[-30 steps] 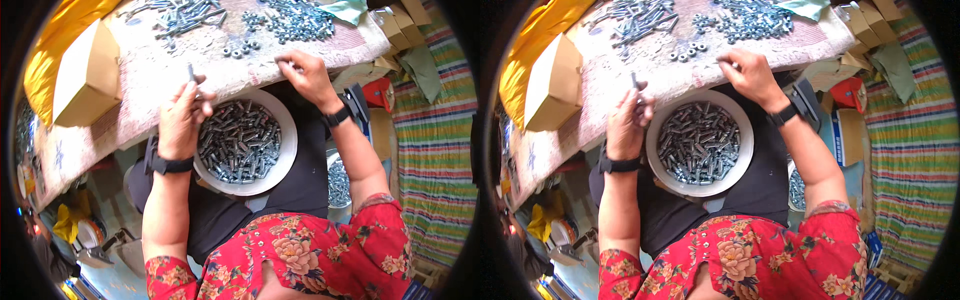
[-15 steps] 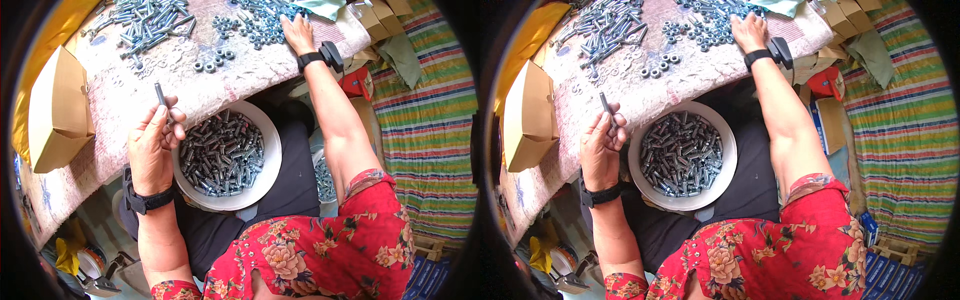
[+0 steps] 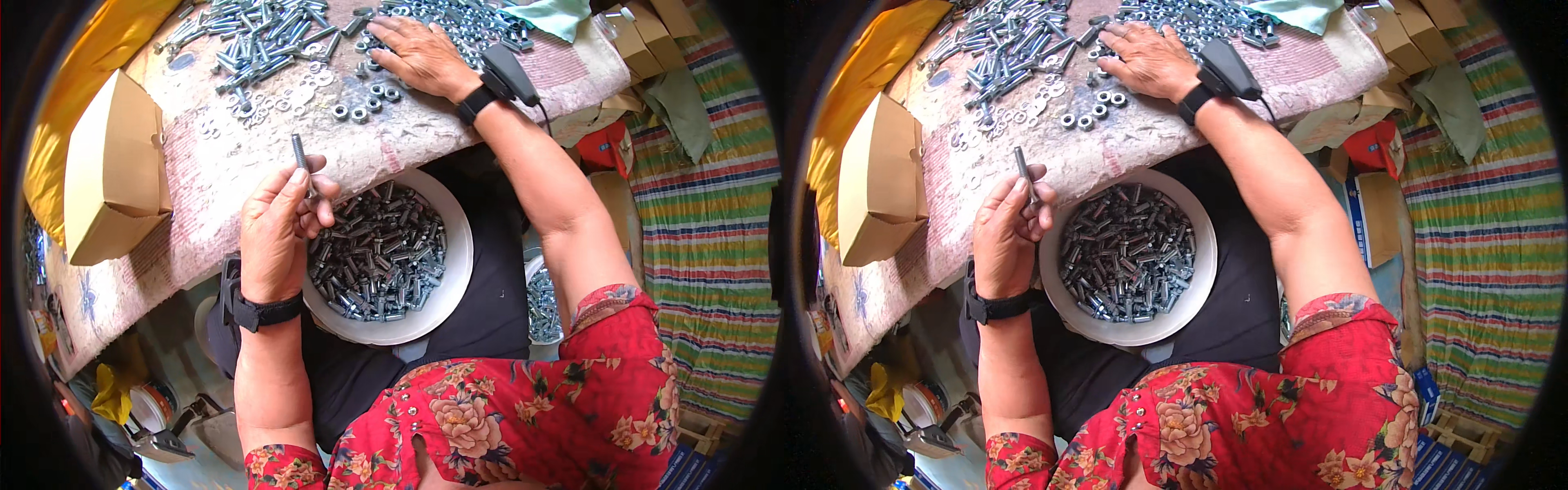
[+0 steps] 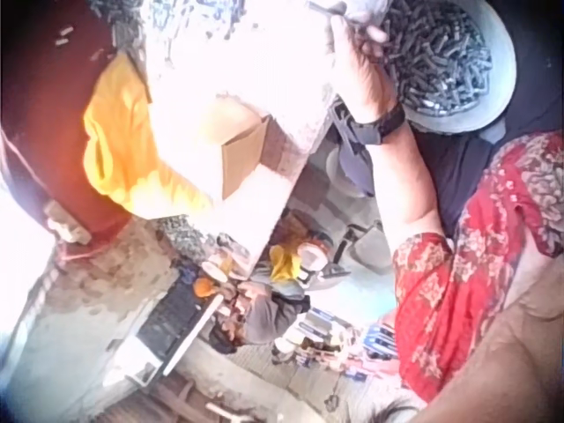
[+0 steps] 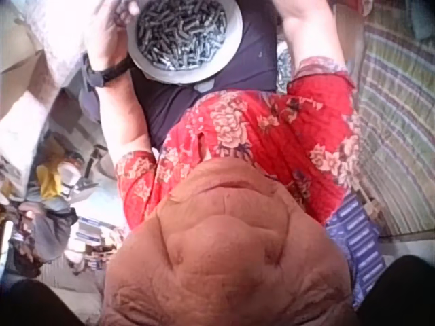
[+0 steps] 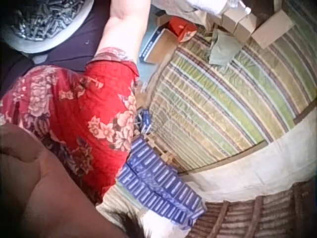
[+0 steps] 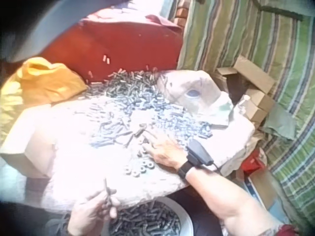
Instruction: Assembling bolts by screwing nuts and washers onto them.
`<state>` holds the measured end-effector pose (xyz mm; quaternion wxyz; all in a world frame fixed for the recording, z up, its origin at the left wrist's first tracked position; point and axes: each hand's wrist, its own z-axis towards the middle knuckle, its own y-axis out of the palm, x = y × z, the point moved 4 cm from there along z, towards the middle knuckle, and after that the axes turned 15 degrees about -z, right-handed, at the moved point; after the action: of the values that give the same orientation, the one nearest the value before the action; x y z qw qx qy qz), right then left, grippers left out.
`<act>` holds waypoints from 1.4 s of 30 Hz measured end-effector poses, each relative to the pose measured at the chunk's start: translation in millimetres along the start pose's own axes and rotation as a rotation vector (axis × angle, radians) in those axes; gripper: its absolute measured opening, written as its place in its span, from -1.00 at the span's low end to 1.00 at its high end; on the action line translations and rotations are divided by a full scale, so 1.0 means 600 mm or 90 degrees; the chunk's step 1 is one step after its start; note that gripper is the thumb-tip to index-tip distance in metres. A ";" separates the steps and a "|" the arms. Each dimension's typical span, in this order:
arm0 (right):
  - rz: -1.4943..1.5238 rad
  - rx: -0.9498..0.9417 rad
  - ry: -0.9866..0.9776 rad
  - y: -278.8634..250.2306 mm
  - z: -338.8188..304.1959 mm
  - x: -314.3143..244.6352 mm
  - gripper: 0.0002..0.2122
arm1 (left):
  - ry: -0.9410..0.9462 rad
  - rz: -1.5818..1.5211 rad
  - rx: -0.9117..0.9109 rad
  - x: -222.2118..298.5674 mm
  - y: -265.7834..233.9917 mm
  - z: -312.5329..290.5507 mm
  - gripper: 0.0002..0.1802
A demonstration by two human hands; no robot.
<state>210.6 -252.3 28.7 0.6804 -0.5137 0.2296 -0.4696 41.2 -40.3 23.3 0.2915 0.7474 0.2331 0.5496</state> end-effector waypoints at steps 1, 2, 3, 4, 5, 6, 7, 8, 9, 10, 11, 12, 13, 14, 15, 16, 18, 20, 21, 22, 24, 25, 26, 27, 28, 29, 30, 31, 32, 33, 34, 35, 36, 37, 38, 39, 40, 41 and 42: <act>0.022 0.001 -0.044 -0.002 -0.006 0.005 -0.52 | 0.006 -0.005 0.000 0.002 -0.001 -0.001 -0.71; 0.044 0.002 -0.088 -0.005 -0.011 0.010 -0.53 | 0.012 -0.011 0.000 0.004 -0.002 -0.002 -0.71; 0.032 0.050 -0.110 -0.010 -0.017 0.021 -0.58 | 0.018 -0.014 0.003 0.007 -0.003 -0.004 -0.71; 0.079 0.145 -0.119 -0.025 -0.016 0.036 -0.64 | 0.022 -0.015 0.002 0.009 -0.004 -0.004 -0.71; 0.062 0.179 -0.083 -0.035 -0.020 0.055 -0.70 | 0.027 -0.016 0.001 0.012 -0.005 -0.004 -0.71; 0.046 0.212 -0.045 -0.053 -0.018 0.063 -0.75 | 0.031 -0.019 0.003 0.014 -0.009 -0.006 -0.71; 0.031 0.207 -0.022 -0.060 -0.008 0.063 -0.78 | 0.026 -0.022 0.003 0.014 -0.014 -0.008 -0.71; 0.015 0.203 0.001 -0.066 0.003 0.063 -0.82 | 0.021 -0.024 0.003 0.014 -0.018 -0.010 -0.71; 0.046 0.184 0.002 -0.072 0.020 0.044 -0.86 | 0.026 -0.025 0.007 0.015 -0.023 -0.013 -0.71; 0.096 0.200 0.003 -0.067 0.036 0.026 -0.85 | 0.019 -0.021 0.005 0.014 -0.026 -0.015 -0.72; 0.095 0.156 -0.001 -0.059 0.057 0.008 -0.84 | 0.013 -0.016 0.004 0.014 -0.029 -0.017 -0.72; 0.097 0.110 -0.006 -0.050 0.077 -0.013 -0.83 | 0.017 -0.018 0.010 0.016 -0.033 -0.020 -0.72; 0.046 0.097 -0.024 -0.036 0.098 -0.022 -0.79 | 0.013 -0.017 0.005 0.016 -0.031 -0.020 -0.72; 0.070 0.078 0.014 -0.018 0.112 -0.028 -0.77 | 0.009 -0.016 0.001 0.016 -0.030 -0.020 -0.72; 0.030 0.076 0.012 -0.006 0.121 -0.038 -0.78 | 0.024 -0.015 0.006 0.016 -0.032 -0.022 -0.73; -0.009 0.074 0.010 0.004 0.130 -0.046 -0.79 | 0.027 -0.016 0.012 0.019 -0.032 -0.023 -0.73; -0.001 -0.011 -0.006 0.007 0.149 -0.045 -0.79 | 0.020 -0.027 0.006 0.025 -0.031 -0.027 -0.73; -0.017 -0.017 -0.081 0.001 0.151 -0.038 -0.75 | 0.028 -0.028 0.005 0.031 -0.031 -0.030 -0.74; -0.018 -0.067 -0.068 0.006 0.151 -0.036 -0.75 | 0.032 -0.026 0.004 0.033 -0.032 -0.031 -0.73; -0.019 -0.095 -0.061 0.009 0.147 -0.037 -0.73 | 0.036 -0.024 0.002 0.036 -0.033 -0.033 -0.73; -0.003 -0.069 -0.054 0.012 0.141 -0.039 -0.75 | 0.037 -0.024 0.003 0.037 -0.037 -0.036 -0.73; 0.006 -0.076 -0.035 0.015 0.144 -0.038 -0.76 | 0.034 -0.023 0.004 0.036 -0.039 -0.037 -0.72; 0.005 -0.071 -0.035 0.014 0.146 -0.037 -0.76 | 0.037 -0.021 0.002 0.035 -0.039 -0.037 -0.72; 0.006 -0.084 -0.023 0.014 0.150 -0.037 -0.75 | 0.041 -0.019 0.000 0.035 -0.041 -0.040 -0.72; 0.007 -0.097 -0.011 0.014 0.154 -0.038 -0.75 | 0.044 -0.018 -0.001 0.035 -0.043 -0.043 -0.72; 0.006 -0.082 -0.025 0.010 0.157 -0.041 -0.76 | 0.047 -0.020 0.000 0.036 -0.045 -0.047 -0.72; 0.004 -0.078 -0.027 0.013 0.158 -0.034 -0.76 | 0.052 -0.020 -0.001 0.035 -0.046 -0.046 -0.72; -0.037 -0.059 -0.029 0.014 0.159 -0.027 -0.76 | 0.043 -0.025 -0.006 0.032 -0.046 -0.045 -0.72; -0.078 -0.040 -0.029 0.014 0.158 -0.018 -0.77 | 0.034 -0.030 -0.011 0.031 -0.045 -0.044 -0.72; -0.067 -0.038 0.014 0.009 0.155 -0.017 -0.77 | 0.033 -0.026 -0.009 0.031 -0.048 -0.045 -0.73; -0.074 -0.027 0.079 0.002 0.149 -0.011 -0.78 | 0.035 -0.028 -0.006 0.031 -0.052 -0.045 -0.73; 0.079 0.015 0.095 -0.010 0.144 -0.004 -0.81 | 0.039 -0.026 -0.011 0.032 -0.055 -0.044 -0.72; 0.229 0.055 0.114 -0.020 0.134 0.009 -0.83 | 0.040 -0.025 -0.020 0.031 -0.055 -0.043 -0.72; 0.464 -0.003 0.114 -0.032 0.118 -0.018 -0.84 | 0.039 -0.029 -0.008 0.032 -0.061 -0.047 -0.72; 0.698 -0.067 0.113 -0.062 0.094 -0.058 -0.84 | 0.058 0.011 -0.002 0.038 -0.065 -0.053 -0.71; 0.742 -0.055 0.068 -0.095 0.069 -0.091 -0.85 | 0.071 0.051 -0.004 0.042 -0.062 -0.057 -0.70; 0.782 -0.043 0.028 -0.118 0.042 -0.115 -0.86 | 0.066 0.073 -0.007 0.040 -0.058 -0.056 -0.69; 0.789 -0.072 -0.033 -0.130 0.017 -0.122 -0.79 | 0.067 0.093 -0.018 0.038 -0.050 -0.054 -0.70; 0.807 -0.063 -0.049 -0.137 -0.004 -0.135 -0.79 | 0.068 0.115 -0.025 0.038 -0.046 -0.054 -0.70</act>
<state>138.9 -185.2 89.4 0.8092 -0.3253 0.4862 0.0543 15.9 0.5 27.3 0.2426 0.7290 0.1695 0.6172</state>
